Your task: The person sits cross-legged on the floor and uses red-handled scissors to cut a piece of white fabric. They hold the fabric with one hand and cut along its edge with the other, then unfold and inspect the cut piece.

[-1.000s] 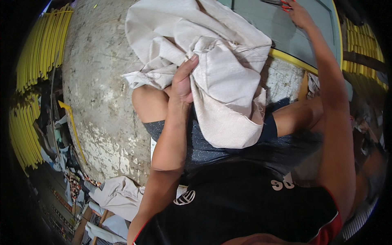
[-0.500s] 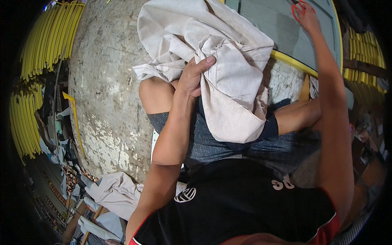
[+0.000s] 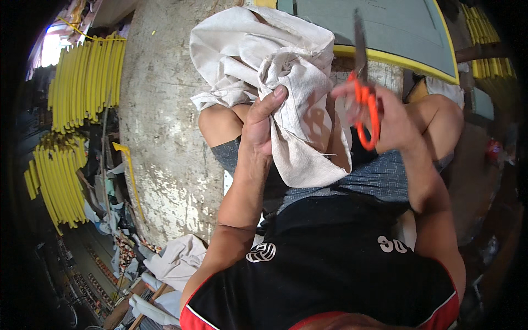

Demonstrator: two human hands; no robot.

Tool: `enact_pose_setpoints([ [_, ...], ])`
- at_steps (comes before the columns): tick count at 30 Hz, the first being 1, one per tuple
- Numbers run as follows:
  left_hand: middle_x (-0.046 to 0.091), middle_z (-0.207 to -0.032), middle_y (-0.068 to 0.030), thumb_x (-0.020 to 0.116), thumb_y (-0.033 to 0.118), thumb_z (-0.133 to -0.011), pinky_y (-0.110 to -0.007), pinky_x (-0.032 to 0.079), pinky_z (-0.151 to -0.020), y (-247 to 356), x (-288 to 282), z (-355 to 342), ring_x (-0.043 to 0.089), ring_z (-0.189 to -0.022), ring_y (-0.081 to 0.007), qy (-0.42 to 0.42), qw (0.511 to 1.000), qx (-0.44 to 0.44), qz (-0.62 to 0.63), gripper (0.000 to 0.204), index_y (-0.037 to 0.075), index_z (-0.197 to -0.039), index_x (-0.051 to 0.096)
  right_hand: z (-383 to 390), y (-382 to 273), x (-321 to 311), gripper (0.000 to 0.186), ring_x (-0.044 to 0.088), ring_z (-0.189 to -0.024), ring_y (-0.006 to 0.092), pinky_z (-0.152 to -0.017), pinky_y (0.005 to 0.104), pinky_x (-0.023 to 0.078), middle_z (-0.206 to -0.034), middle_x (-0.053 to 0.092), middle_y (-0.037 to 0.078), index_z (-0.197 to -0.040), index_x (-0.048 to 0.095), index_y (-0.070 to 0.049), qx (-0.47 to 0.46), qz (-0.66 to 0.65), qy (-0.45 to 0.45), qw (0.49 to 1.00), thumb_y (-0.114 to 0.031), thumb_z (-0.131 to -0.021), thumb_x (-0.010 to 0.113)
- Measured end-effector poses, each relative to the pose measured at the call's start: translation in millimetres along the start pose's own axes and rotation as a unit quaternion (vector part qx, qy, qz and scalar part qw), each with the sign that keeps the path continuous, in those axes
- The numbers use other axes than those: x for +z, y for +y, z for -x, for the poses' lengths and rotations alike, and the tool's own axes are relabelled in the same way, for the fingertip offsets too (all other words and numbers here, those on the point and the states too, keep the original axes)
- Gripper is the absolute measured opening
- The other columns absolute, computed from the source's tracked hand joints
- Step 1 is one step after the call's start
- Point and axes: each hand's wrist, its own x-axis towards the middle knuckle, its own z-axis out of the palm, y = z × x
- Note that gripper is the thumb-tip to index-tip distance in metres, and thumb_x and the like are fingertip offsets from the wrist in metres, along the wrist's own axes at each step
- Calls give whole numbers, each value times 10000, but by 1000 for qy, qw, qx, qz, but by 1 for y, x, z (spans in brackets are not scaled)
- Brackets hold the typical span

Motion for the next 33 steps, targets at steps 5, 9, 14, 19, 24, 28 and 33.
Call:
enact_pose_setpoints([
  [5, 653, -1203, -197, 648, 85, -911, -429, 565, -964, 7, 21, 24, 674, -1079, -301, 10, 999, 20, -44, 476, -58, -1337, 492, 40, 12, 29, 168, 601, -861, 73, -793, 236, 501, -926, 662, 24, -1074, 658, 2, -11, -14, -116, 993, -81, -929, 673],
  [9, 649, -1208, -203, 633, 62, -916, -421, 568, -963, 9, 35, 33, 677, -1078, -291, 4, 990, 70, -121, 466, -63, -1340, 487, 50, 25, 35, 167, 568, -787, 53, -724, 219, 486, -843, 619, 21, -1040, 654, 17, 18, -24, -175, 984, -117, -940, 654],
  [14, 649, -1216, -192, 634, 68, -918, -405, 579, -946, 9, 33, 37, 681, -1073, -286, 5, 991, 67, -114, 469, -63, -1343, 484, 58, 19, 40, 392, 528, -625, 62, -588, 229, 458, -685, 544, -19, -966, 672, -17, -18, 9, -199, 980, -394, -1005, 568],
  [19, 668, -1159, -185, 646, 87, -904, -390, 612, -872, 15, 28, 41, 706, -999, -275, 18, 991, 60, -122, 480, -60, -1332, 487, 57, 24, 40, 517, 522, -565, 74, -542, 239, 452, -632, 514, -12, -937, 670, -15, -26, 31, -193, 980, -500, -1011, 508],
  [24, 649, -1175, -226, 607, 70, -892, -463, 577, -932, 22, 25, 42, 700, -1008, -322, 4, 991, 54, -121, 490, -87, -1335, 470, 56, 25, 39, 549, 524, -549, 82, -541, 243, 459, -613, 507, -10, -940, 672, 1, 1, 21, -212, 977, -509, -1017, 486],
  [28, 640, -1185, -229, 611, 85, -888, -457, 583, -925, 24, 23, 41, 701, -1007, -324, 10, 983, 66, -174, 525, -90, -1355, 447, 55, 26, 39, 565, 514, -541, 82, -538, 245, 461, -599, 490, -15, -941, 670, 17, -8, 21, -231, 973, -510, -1019, 483],
  [33, 637, -1182, -241, 617, 87, -877, -476, 587, -919, 25, 21, 41, 698, -1012, -334, 15, 978, 74, -196, 537, -96, -1352, 446, 54, 27, 41, 594, 515, -534, 79, -533, 243, 464, -585, 475, -17, -932, 672, 26, 0, 17, -239, 971, -528, -1016, 475],
])
